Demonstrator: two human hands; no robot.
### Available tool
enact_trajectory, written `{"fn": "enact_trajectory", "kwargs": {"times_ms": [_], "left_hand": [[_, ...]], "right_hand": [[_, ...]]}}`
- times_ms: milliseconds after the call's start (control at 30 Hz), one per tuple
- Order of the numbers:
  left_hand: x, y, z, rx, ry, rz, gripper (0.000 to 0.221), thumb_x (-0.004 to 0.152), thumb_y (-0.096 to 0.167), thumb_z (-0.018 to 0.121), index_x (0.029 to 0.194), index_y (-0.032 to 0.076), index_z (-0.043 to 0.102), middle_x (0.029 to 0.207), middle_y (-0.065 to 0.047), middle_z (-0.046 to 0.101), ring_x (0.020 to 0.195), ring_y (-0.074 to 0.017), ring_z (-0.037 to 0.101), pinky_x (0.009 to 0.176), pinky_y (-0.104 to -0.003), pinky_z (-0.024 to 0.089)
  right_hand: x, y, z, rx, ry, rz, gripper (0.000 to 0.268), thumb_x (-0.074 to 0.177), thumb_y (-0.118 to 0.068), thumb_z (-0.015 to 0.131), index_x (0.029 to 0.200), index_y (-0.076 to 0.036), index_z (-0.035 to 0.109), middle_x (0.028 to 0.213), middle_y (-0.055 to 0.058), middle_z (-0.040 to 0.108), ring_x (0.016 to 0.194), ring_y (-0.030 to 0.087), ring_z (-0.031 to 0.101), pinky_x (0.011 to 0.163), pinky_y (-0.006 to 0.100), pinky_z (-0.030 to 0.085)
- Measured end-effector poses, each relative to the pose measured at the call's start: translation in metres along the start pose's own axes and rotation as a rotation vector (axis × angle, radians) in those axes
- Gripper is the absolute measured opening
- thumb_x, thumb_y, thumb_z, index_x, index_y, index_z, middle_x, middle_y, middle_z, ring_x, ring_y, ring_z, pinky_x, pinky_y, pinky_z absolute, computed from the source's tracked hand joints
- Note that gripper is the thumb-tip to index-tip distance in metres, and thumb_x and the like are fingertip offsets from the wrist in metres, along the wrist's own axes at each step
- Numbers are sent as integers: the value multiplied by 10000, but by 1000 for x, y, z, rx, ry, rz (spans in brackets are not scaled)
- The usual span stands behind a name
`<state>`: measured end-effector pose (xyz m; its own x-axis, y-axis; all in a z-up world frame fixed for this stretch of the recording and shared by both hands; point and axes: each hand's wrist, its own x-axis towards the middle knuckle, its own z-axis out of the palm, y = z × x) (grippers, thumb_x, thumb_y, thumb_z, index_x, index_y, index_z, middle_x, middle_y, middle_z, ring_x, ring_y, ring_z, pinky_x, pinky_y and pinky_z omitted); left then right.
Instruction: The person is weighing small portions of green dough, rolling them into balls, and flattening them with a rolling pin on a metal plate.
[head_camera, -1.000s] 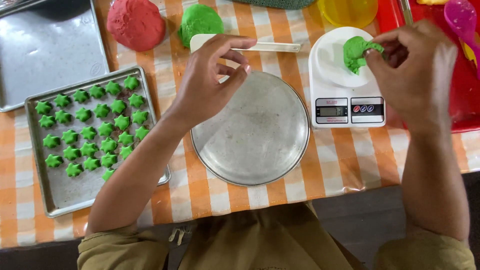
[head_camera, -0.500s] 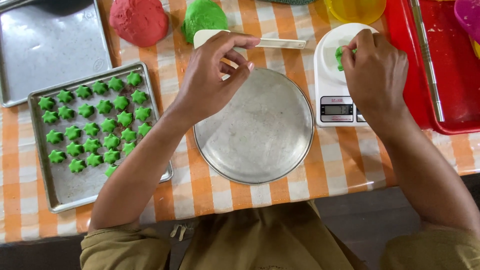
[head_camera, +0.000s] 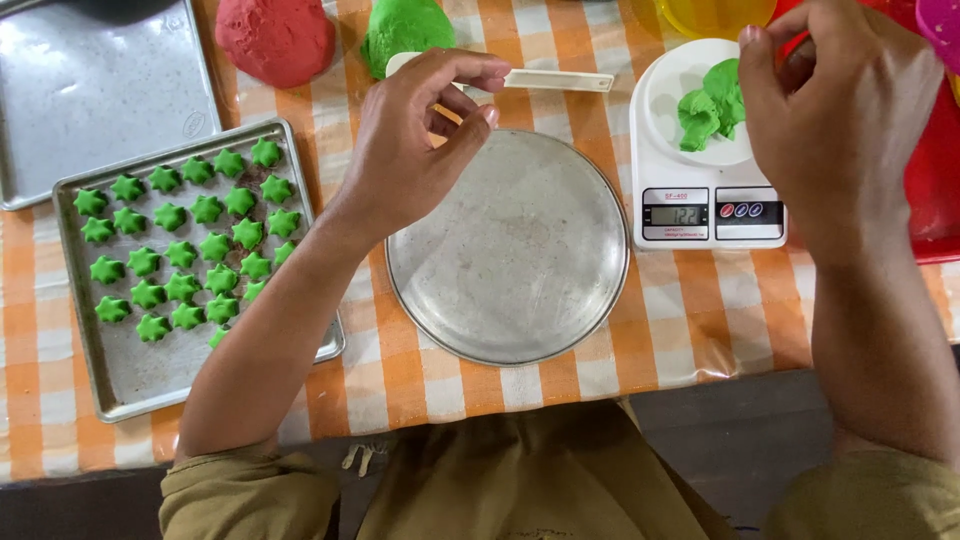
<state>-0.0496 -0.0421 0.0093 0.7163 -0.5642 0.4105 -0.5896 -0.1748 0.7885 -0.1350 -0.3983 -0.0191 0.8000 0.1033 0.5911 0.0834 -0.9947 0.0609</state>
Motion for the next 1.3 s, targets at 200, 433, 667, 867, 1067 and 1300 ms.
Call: {"fn": "enact_trajectory", "kwargs": {"times_ms": [200, 433, 667, 867, 1067, 1300], "left_hand": [[1, 0, -2, -2, -7, 15, 249, 1013, 27, 632, 1257, 79, 624, 1176, -103, 688, 924, -163, 700, 779, -294, 586], [1, 1, -2, -10, -5, 12, 238, 1021, 34, 643, 1254, 79, 624, 1170, -112, 690, 928, -170, 707, 785, -292, 595], [1, 0, -3, -15, -3, 15, 224, 1020, 25, 634, 1242, 58, 630, 1154, -125, 690, 905, -163, 699, 782, -287, 590], [2, -3, -5, -5, 5, 6, 209, 1021, 33, 621, 1228, 39, 647, 1044, -87, 702, 918, -157, 688, 735, -268, 573], [2, -21, -21, 332, 158, -52, 62, 985, 53, 664, 946, 78, 706, 611, 35, 620, 540, -90, 581, 575, -311, 448], [0, -56, -39, 767, 0, -407, 259, 992, 285, 809, 805, 126, 725, 637, -30, 651, 516, -248, 597, 419, -455, 440]], "right_hand": [[-1, -2, -6, -14, -7, -18, 345, 1352, -87, 974, 1107, -98, 732, 861, -23, 663, 804, 155, 648, 693, 352, 448], [-2, -4, -10, 6, -39, 0, 316, 1337, -81, 953, 1119, -98, 724, 854, -23, 662, 786, 177, 645, 693, 379, 441], [-3, -3, -12, 0, -29, -13, 325, 1348, -66, 967, 1116, -92, 740, 869, -16, 676, 809, 166, 655, 705, 354, 452], [-2, -3, -4, 22, -35, -5, 274, 1321, -80, 934, 1124, -102, 745, 847, -28, 652, 786, 178, 642, 700, 381, 426], [41, -57, 29, 176, -162, -86, 116, 1133, -136, 808, 1047, -94, 744, 936, 19, 723, 778, 193, 677, 632, 375, 459], [76, -112, 132, 172, -439, -306, 308, 960, -207, 754, 1170, -9, 645, 1042, 198, 655, 1103, 426, 555, 889, 509, 490]]}}
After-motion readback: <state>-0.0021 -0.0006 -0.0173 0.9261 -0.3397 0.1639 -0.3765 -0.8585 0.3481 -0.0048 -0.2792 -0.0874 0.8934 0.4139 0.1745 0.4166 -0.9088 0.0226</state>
